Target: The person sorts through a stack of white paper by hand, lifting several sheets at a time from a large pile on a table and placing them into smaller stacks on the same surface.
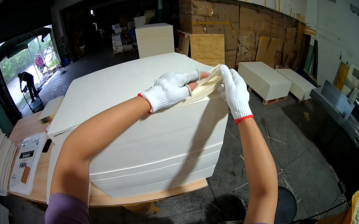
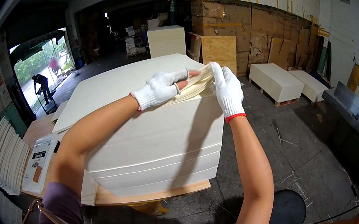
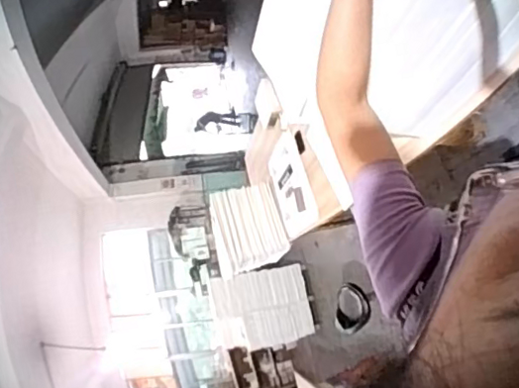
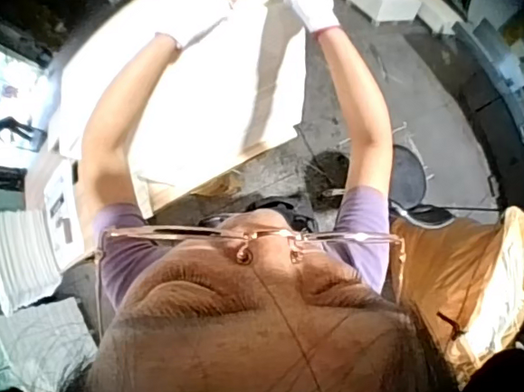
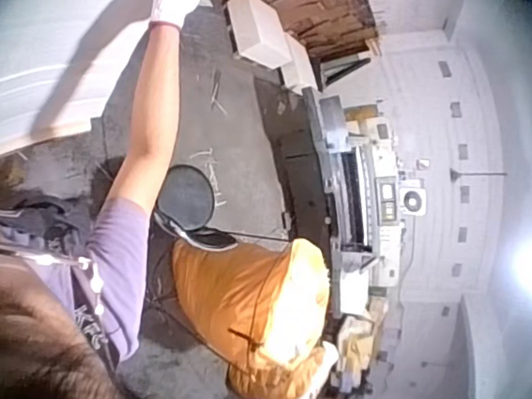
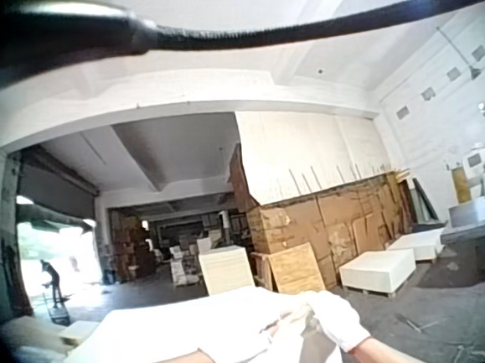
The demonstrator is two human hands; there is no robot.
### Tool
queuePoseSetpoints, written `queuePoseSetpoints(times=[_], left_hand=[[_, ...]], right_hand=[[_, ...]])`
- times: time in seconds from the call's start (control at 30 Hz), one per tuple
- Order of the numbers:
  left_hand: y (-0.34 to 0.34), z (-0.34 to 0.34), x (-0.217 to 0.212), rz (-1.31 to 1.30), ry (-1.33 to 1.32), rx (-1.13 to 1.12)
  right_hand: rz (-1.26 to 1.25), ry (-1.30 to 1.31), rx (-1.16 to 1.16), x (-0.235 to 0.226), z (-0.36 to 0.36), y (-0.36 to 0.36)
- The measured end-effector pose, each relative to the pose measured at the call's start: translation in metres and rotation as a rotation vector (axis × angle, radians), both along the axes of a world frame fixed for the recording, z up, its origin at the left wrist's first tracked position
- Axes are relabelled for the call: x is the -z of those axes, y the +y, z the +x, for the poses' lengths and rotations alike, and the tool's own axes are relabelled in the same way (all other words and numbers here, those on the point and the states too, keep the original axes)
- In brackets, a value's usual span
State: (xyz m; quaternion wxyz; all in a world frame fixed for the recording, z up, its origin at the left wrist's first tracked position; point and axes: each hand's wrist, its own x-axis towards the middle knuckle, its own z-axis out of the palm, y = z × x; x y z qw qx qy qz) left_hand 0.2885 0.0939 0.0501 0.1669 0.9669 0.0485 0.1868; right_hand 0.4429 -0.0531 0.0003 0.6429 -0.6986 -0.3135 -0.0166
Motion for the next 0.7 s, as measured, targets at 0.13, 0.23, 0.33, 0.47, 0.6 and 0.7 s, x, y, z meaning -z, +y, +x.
queuePoseSetpoints(times=[0.13, 0.23, 0.33, 0.47, 0.6, 0.7], left_hand=[[0.014, 0.003, 0.004, 0.117, -0.040, 0.028], [-0.005, 0.001, -0.002, 0.001, 0.065, -0.007], [-0.009, -0.005, -0.004, -0.080, 0.085, -0.002], [-0.010, -0.006, -0.005, -0.088, 0.077, 0.012], [-0.011, -0.006, -0.006, -0.071, 0.083, -0.005], [-0.013, -0.005, -0.008, -0.052, 0.103, -0.008]], right_hand=[[0.003, 0.019, -0.017, -0.001, -0.001, 0.002], [0.011, 0.047, -0.004, 0.002, -0.001, -0.002], [0.008, 0.039, 0.002, 0.000, -0.004, -0.001], [-0.010, 0.036, 0.013, 0.001, 0.000, 0.000], [-0.002, 0.037, 0.011, 0.002, 0.000, 0.000], [0.009, 0.035, 0.011, 0.002, 0.000, -0.001]])
